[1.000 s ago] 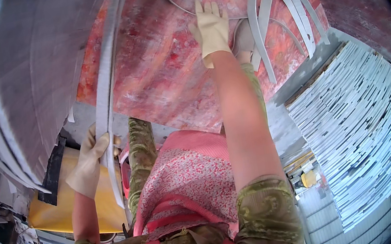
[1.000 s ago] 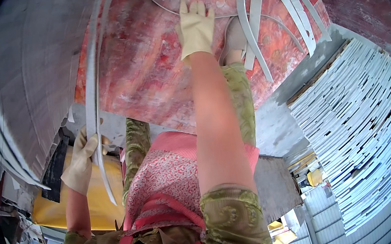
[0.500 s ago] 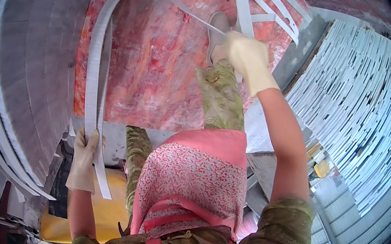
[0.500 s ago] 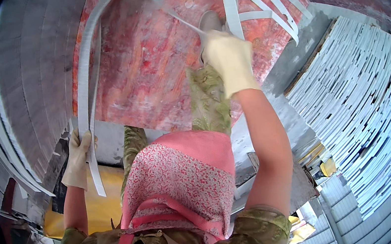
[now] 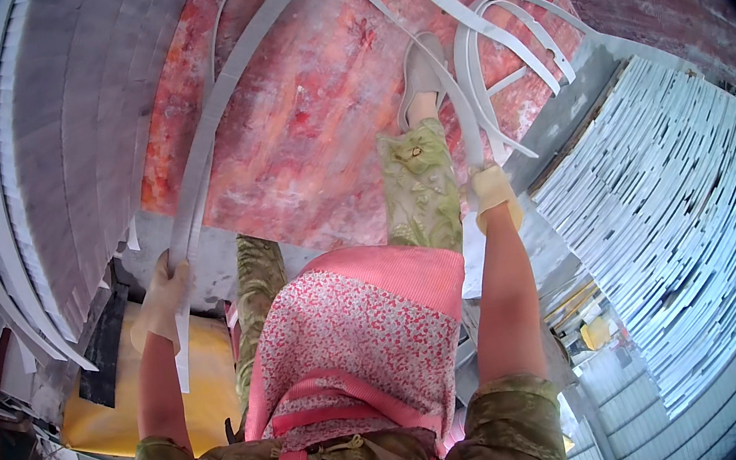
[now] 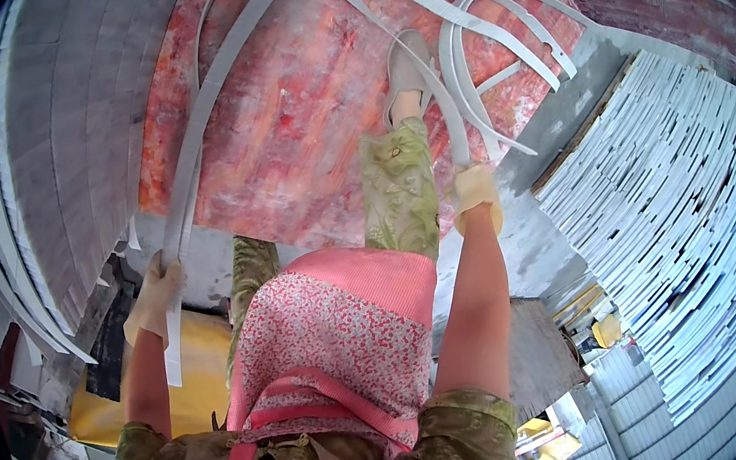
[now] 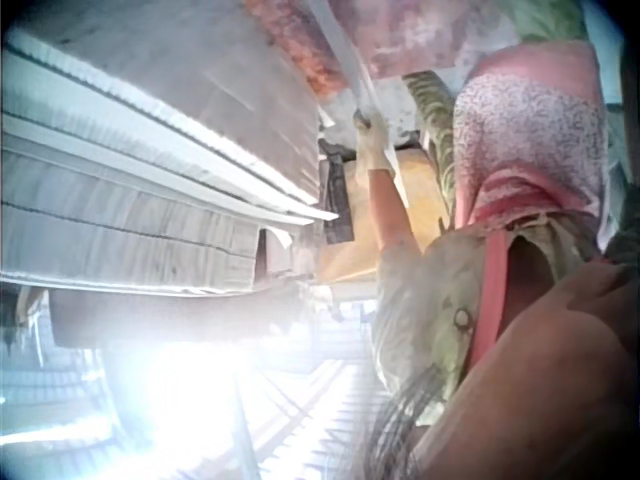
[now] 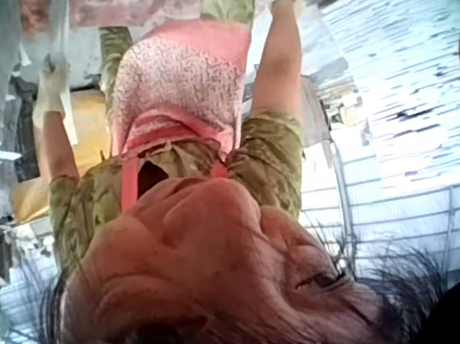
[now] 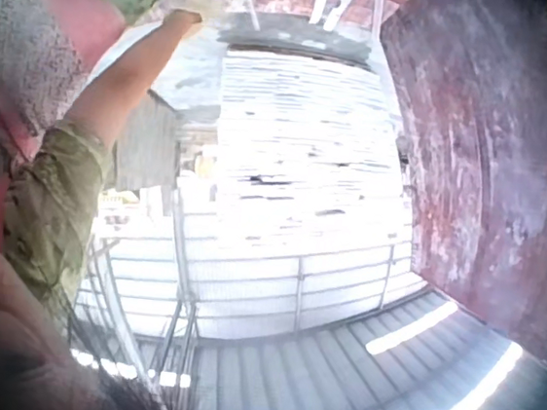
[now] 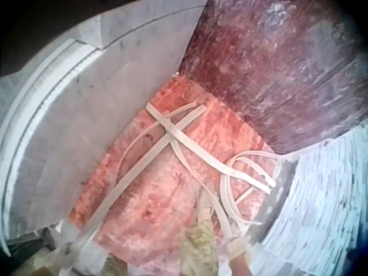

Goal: The person picks up thin white plastic strips from a pile, wipes them with a cloth, and stacks them on a nearby surface. The person handles the strips one at a time, occasionally adjusting the stack.

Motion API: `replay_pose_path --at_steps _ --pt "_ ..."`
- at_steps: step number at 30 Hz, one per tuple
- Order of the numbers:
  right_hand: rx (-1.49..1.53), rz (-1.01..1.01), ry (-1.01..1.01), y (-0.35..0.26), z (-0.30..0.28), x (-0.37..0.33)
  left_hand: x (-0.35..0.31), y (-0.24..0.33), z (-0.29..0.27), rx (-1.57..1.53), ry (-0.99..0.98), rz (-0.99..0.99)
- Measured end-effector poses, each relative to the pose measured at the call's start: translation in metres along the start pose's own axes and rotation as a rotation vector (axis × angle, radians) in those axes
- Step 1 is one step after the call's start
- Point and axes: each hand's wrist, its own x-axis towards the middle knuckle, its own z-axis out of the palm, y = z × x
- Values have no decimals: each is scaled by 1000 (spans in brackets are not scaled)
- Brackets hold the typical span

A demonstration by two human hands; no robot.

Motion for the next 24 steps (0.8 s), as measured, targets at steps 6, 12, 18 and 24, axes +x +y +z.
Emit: replay_pose_path --at_steps 6,12,18,24 --pt "-337 -658 176 -33 -72 6 3 5 -3 106 56 -64" --pt "-567 -501 166 -53 -126 38 23 -24 -10 141 19 -82" --pt "-738 -452 271 -113 -144 60 30 -94 -17 259 147 -48" --pt "56 -806 252 -197 -128 102 16 -40 -15 43 -22 -279"
